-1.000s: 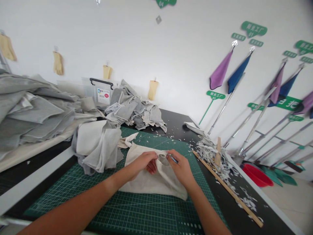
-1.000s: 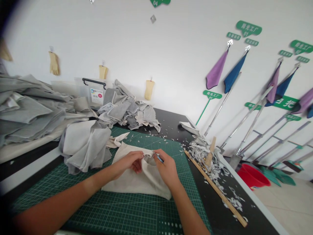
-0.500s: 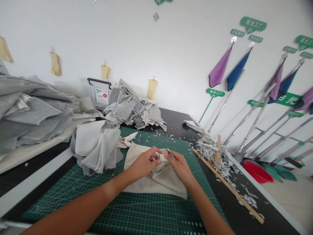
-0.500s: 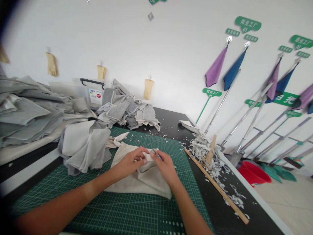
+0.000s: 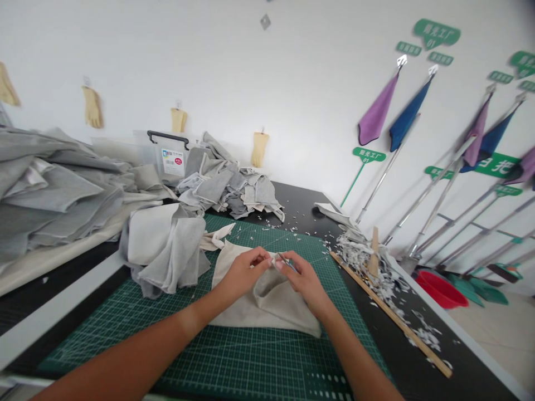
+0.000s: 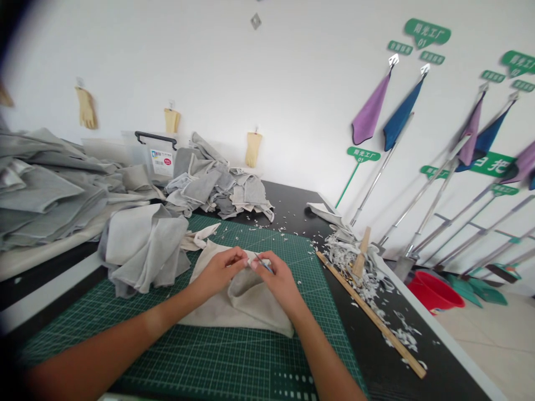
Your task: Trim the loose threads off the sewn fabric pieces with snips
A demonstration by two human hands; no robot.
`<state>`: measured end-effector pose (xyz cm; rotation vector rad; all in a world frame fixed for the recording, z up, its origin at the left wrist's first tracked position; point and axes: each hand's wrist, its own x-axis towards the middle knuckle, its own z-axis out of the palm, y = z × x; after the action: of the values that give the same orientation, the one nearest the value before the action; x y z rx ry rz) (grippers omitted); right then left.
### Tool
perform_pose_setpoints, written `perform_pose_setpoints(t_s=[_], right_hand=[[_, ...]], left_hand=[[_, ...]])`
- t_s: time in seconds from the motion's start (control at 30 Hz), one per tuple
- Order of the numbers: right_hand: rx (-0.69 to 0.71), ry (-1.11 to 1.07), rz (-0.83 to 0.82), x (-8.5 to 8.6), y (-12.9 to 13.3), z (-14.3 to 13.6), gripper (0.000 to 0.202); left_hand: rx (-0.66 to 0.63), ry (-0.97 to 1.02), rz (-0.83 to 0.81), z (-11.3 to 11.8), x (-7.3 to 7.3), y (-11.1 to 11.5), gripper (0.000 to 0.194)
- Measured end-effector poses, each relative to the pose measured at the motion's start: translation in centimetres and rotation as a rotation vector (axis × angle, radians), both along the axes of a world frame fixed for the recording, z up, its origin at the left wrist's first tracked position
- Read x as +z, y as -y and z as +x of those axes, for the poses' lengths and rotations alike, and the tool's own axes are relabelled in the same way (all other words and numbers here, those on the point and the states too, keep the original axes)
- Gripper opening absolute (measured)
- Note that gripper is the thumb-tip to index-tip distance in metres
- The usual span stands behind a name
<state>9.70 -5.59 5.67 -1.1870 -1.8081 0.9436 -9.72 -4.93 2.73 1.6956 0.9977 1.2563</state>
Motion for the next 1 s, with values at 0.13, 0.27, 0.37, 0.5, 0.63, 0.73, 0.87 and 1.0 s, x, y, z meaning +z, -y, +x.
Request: perform_pose_setpoints(t_s=[0.13, 0.27, 0.37, 0.5, 0.63, 0.73, 0.87, 1.0], right_hand=[[0.005, 0.079, 0.088, 0.0, 0.3, -0.2, 0.028], [0.025, 0.101, 0.140, -0.5, 0.1, -0.3, 0.025], [0.047, 0.124, 0.168, -0.6, -0.1, -0.3, 0.031], [0.013, 0.157, 0.170, -0.7, -0.2, -0.3, 0.036], [-0.045, 0.119, 0.146, -0.9, -0.2, -0.4, 0.024], [-0.070, 0.096, 0.149, -1.0, -0.2, -0.5, 0.021], [-0.078, 0.126, 0.196, -1.1, -0.4, -0.2, 0.020], [-0.055, 0.150, 0.178, -1.3, -0.7, 0.1, 0.022]], left_hand=[[-0.032, 0.042, -0.056, 0.0, -0.4, -0.3, 0.029], [-0.115, 0.072, -0.070, 0.0, -0.9, -0.5, 0.028], [-0.134, 0.081, -0.085, 0.0, -1.0, -0.6, 0.030], [-0.119, 0.094, -0.078, 0.0, -0.6, -0.5, 0.028], [-0.109, 0.092, -0.084, 0.2, -0.4, -0.4, 0.029], [-0.095, 0.070, -0.079, 0.3, -0.6, -0.5, 0.031], [-0.095, 0.032, -0.104, 0.3, -0.8, -0.4, 0.031], [-0.085, 0.020, -0.103, 0.2, -1.1, -0.5, 0.034]])
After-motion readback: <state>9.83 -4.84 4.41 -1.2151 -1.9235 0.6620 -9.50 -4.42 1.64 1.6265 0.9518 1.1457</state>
